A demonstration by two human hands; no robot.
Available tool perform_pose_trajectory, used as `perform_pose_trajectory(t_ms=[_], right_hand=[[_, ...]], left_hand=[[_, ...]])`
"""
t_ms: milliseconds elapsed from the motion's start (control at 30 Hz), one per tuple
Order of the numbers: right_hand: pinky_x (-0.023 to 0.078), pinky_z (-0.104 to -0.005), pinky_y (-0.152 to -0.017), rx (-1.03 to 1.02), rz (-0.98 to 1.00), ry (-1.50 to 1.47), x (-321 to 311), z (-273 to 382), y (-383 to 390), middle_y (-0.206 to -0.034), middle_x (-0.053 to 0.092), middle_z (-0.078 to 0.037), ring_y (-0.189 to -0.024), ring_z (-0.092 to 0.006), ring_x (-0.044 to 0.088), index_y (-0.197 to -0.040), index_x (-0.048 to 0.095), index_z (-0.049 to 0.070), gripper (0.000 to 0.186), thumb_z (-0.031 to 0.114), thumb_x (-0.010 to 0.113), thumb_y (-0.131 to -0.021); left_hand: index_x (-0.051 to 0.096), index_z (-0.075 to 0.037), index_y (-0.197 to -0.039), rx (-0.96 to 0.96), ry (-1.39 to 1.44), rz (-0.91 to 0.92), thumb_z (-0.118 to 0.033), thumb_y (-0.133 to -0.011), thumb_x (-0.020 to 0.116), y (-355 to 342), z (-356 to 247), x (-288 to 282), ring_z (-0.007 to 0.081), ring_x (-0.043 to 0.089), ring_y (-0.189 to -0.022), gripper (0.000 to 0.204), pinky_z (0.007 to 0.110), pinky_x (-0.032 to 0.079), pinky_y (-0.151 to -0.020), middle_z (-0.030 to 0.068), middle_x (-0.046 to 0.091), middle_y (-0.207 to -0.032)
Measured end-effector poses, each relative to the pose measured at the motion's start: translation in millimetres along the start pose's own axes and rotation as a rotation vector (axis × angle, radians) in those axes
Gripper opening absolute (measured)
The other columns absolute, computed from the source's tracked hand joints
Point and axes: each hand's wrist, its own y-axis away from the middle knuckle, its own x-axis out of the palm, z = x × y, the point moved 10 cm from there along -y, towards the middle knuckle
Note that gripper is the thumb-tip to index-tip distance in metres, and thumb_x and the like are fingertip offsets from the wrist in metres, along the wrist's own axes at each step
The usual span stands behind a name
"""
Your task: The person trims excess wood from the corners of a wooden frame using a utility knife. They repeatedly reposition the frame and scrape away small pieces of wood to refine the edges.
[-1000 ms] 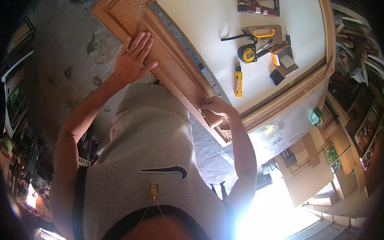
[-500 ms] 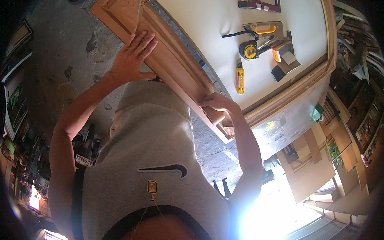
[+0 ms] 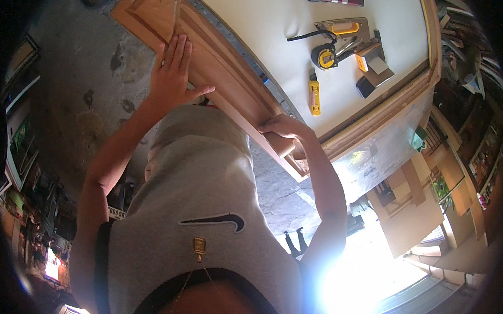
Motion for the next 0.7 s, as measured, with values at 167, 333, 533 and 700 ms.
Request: perform_pose_trajectory(t_ms=[167, 333, 533, 700], right_hand=[[0.050, -0.0329, -0.088, 0.106, 0.010, -0.053, 2, -11, -2, -0.104, 0.073, -0.012, -0.094, -0.0207, 0.066, -0.106, 0.077, 0.008, 0.051, 0.053, 0.072, -0.083], [0.050, -0.0317, -0.084, 0.016, 0.037, -0.065, 5, -3, -4, -0.103, 0.073, -0.011, -0.090, -0.0202, 0.066, -0.108, 0.077, 0.009, 0.053, 0.056, 0.070, -0.085], [0.051, -0.0287, -0.078, 0.006, 0.030, -0.065, -1, -7, -5, -0.095, 0.073, -0.007, -0.085, -0.0147, 0.065, -0.106, 0.075, 0.003, 0.068, 0.067, 0.058, -0.090], [0.045, -0.0341, -0.097, -0.197, 0.052, -0.306, 1, -18, -11, -0.128, 0.060, -0.011, -0.114, -0.0193, 0.055, -0.133, 0.056, 0.001, 0.072, 0.061, 0.056, -0.094]], left_hand=[[0.046, 0.011, -0.136, 0.013, -0.029, 0.024, -0.082, -0.080, 0.049, 5, -3, 9, 0.0417, 0.038, -0.139, 0.108, 0.052, 0.023, -0.118, 0.0294, 0.043, -0.145], [0.045, 0.011, -0.137, 0.170, 0.171, 0.077, -0.074, -0.087, 0.047, 23, -46, 28, 0.0440, 0.034, -0.141, 0.099, 0.053, 0.020, -0.119, 0.0293, 0.039, -0.148], [0.048, 0.006, -0.138, 0.381, 0.212, 0.254, -0.055, -0.092, 0.052, 60, -144, 59, 0.0434, 0.031, -0.143, 0.077, 0.051, 0.020, -0.120, 0.0266, 0.041, -0.148], [0.057, 0.001, -0.129, 0.406, 0.546, 0.379, -0.038, -0.094, 0.057, 76, -186, 75, 0.0431, 0.037, -0.137, 0.052, 0.051, 0.025, -0.116, 0.0247, 0.051, -0.137]])
